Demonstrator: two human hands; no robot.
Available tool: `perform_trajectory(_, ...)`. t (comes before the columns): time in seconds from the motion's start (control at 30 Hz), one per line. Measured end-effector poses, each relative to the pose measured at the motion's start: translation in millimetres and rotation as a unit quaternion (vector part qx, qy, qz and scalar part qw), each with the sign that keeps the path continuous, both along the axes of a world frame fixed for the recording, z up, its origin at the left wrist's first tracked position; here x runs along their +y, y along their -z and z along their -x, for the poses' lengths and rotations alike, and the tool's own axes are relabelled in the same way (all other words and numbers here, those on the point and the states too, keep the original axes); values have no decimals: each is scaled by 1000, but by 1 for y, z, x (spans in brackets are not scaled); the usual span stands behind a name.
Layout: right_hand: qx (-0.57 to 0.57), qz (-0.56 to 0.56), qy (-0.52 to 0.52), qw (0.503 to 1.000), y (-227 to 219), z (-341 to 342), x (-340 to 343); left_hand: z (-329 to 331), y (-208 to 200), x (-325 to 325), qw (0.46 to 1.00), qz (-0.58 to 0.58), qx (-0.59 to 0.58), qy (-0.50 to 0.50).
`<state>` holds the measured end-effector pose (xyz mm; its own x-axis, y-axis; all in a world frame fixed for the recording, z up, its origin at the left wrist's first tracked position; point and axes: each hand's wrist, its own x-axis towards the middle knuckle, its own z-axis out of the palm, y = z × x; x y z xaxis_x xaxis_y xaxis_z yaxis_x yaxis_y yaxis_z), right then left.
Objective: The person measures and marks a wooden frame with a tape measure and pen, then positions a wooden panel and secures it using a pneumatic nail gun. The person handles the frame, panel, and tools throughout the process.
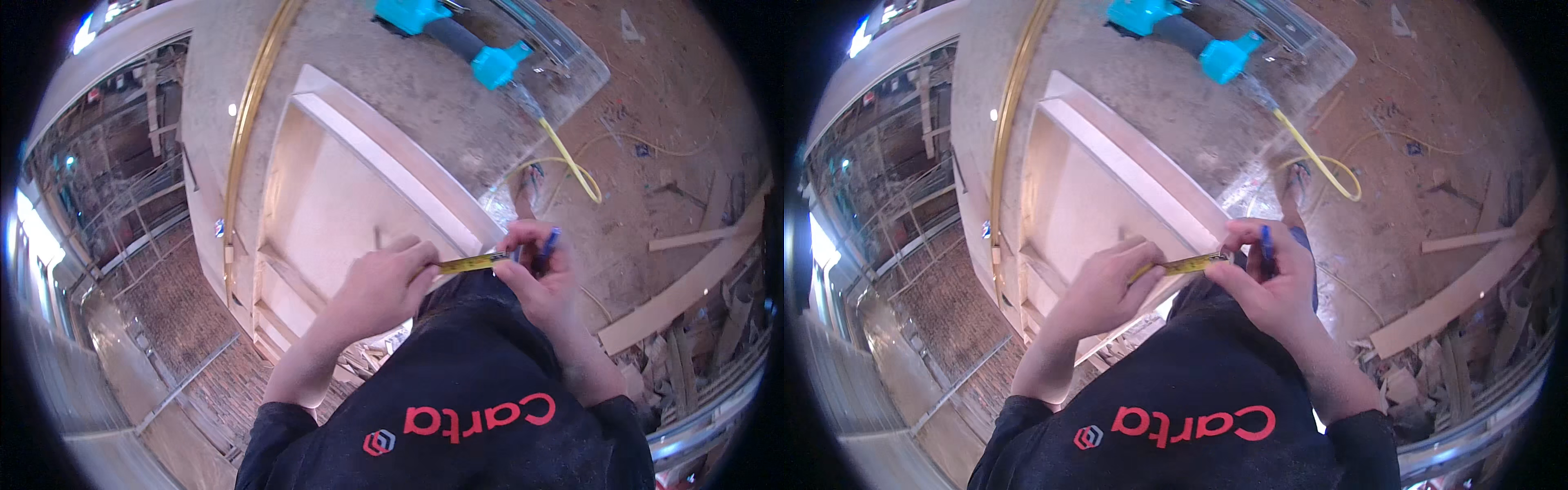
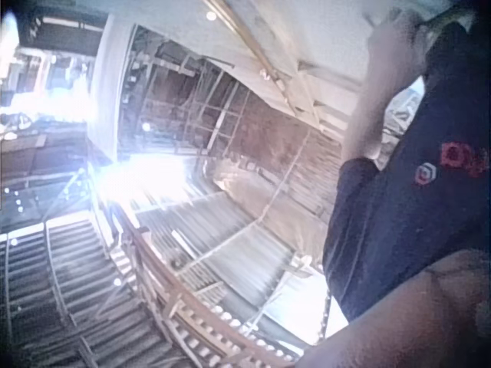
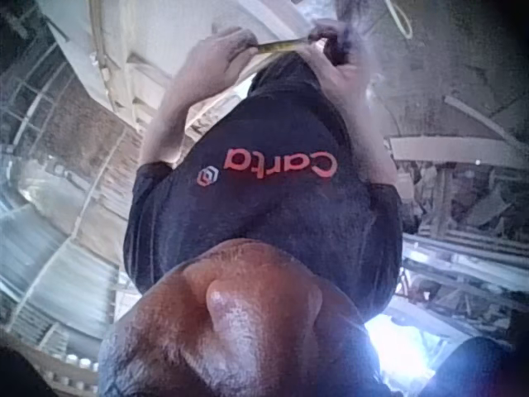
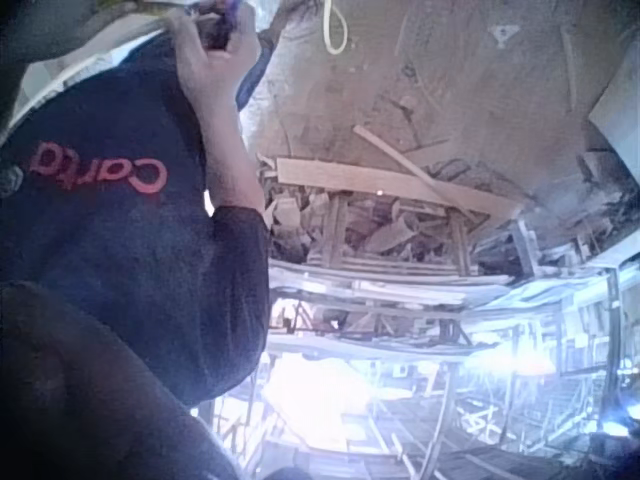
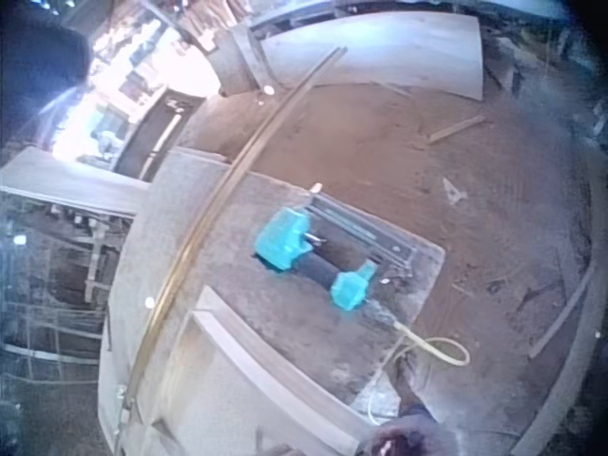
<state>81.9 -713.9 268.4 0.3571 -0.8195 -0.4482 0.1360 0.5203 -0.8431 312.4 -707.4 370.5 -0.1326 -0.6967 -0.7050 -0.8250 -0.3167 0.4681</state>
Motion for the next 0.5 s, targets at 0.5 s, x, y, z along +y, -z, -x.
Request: perform_trajectory(0.5,92,172,-117,974,3,-5,-24,-22,55,-50,904,193,146,-352)
